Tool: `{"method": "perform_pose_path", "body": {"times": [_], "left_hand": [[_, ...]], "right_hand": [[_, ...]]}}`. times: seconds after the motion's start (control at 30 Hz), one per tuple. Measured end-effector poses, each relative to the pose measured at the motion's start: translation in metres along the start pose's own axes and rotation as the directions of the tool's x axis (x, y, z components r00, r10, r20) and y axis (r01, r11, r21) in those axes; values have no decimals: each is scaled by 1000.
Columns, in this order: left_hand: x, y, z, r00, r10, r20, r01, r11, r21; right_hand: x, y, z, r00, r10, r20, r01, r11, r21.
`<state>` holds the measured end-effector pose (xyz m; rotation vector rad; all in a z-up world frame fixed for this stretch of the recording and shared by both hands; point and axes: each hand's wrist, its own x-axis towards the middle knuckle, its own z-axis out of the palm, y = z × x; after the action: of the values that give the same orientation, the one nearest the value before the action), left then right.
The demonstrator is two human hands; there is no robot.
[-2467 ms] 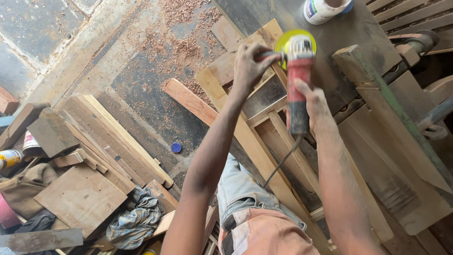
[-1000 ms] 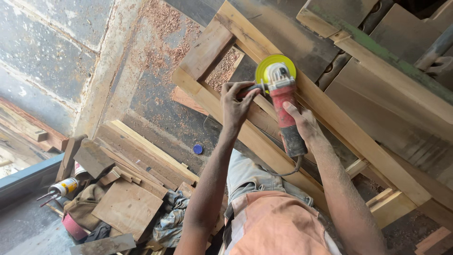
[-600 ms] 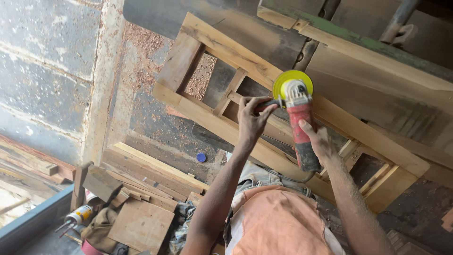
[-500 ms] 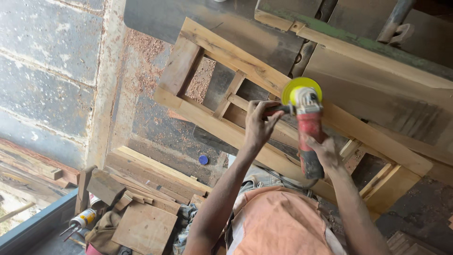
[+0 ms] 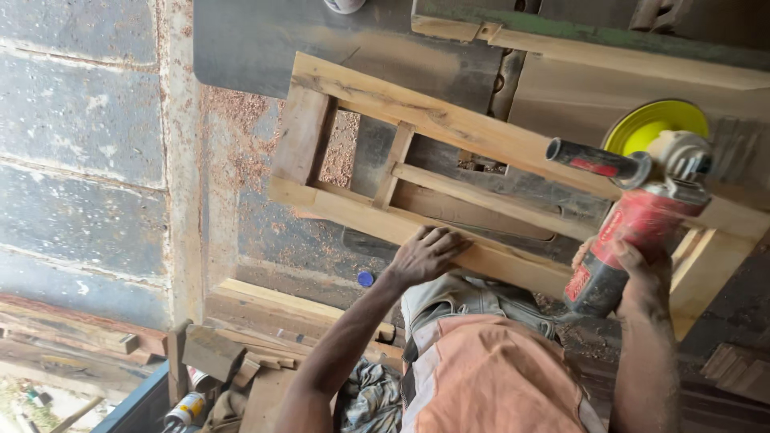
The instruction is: The person sands the surfaces of a wooden frame using a power sander, moving the tool along the edges and flat sections.
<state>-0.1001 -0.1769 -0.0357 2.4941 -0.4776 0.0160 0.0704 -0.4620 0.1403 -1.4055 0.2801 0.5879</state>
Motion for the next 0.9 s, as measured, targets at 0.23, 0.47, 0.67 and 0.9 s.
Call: {"method": "perform_pose_path", "body": {"times": [0.23, 0.47, 0.67, 0.9], "left_hand": [[29, 20, 24, 988, -149, -33, 147, 988, -40], [8, 22, -37, 799, -601, -20, 321, 453, -832], [-70, 38, -118, 741, -643, 194, 282, 35, -959], [-104, 34, -134, 345, -919, 191, 636, 80, -767]], "right_hand": [[-10, 32, 41, 998, -51, 35, 50, 998, 42], [9, 85, 123, 985, 110, 136, -115, 993, 24], [25, 139, 233, 952, 100, 289, -95, 995, -30], [5, 171, 332, 908, 165, 384, -138, 986, -97]]}}
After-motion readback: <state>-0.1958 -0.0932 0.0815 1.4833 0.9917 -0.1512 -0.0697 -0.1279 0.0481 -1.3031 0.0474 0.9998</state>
